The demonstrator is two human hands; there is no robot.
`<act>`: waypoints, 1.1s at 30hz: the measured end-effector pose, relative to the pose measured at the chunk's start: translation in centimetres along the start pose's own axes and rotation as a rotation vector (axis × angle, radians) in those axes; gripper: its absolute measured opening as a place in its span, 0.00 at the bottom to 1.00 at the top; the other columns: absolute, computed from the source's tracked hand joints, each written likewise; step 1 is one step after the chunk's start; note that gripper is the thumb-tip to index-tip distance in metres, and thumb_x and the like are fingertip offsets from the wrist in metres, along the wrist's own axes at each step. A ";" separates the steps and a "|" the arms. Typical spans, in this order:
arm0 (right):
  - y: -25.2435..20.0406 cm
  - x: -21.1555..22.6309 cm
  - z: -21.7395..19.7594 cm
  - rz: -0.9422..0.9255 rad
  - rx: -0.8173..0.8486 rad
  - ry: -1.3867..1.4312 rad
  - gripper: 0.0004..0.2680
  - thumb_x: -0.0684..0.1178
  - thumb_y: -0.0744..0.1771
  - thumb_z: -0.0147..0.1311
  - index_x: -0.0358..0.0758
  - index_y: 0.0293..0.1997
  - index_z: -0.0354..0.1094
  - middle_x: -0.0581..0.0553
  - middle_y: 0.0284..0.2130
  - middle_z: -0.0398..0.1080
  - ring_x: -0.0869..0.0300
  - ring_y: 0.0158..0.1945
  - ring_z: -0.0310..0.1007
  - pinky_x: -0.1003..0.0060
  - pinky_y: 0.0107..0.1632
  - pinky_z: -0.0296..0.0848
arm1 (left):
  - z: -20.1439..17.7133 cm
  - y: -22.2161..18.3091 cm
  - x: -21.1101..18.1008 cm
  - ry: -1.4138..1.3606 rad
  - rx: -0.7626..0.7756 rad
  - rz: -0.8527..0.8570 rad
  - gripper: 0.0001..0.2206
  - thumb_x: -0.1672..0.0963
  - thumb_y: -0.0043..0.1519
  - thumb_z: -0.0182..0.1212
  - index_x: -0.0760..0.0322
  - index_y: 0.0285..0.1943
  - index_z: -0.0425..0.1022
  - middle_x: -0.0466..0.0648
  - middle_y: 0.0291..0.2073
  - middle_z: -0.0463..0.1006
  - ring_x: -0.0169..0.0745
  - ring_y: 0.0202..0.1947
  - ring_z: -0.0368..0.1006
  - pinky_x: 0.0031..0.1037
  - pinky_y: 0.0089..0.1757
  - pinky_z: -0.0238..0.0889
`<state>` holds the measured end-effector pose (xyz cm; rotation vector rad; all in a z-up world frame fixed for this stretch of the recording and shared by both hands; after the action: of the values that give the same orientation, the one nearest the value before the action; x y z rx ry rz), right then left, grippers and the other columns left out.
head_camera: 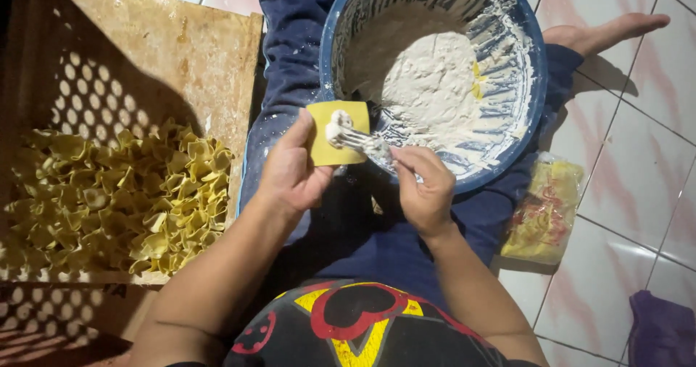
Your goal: Manually assembling dumplings by placing filling on square wrappers and folding them into shapes.
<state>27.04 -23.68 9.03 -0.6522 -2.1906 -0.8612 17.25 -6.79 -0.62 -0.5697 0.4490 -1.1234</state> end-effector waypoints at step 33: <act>4.6 2.6 1.3 0.185 0.427 0.370 0.08 0.40 0.65 0.65 0.37 0.24 0.72 0.48 0.20 0.67 0.63 0.27 0.64 0.67 0.35 0.66 | 3.3 -7.1 -1.3 0.724 0.395 0.118 0.55 0.54 0.51 0.76 0.66 0.81 0.35 0.70 0.64 0.65 0.62 0.61 0.70 0.45 0.59 0.67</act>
<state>27.79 -19.20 12.04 -0.4334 -1.8597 -0.3619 13.67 -7.19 6.48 0.2300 0.8421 -1.2442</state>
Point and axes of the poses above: each hand's wrist, its own y-axis towards the middle knuckle, its own z-axis out of the palm, x = y × z, the point moved 3 cm from there along y, towards the middle knuckle
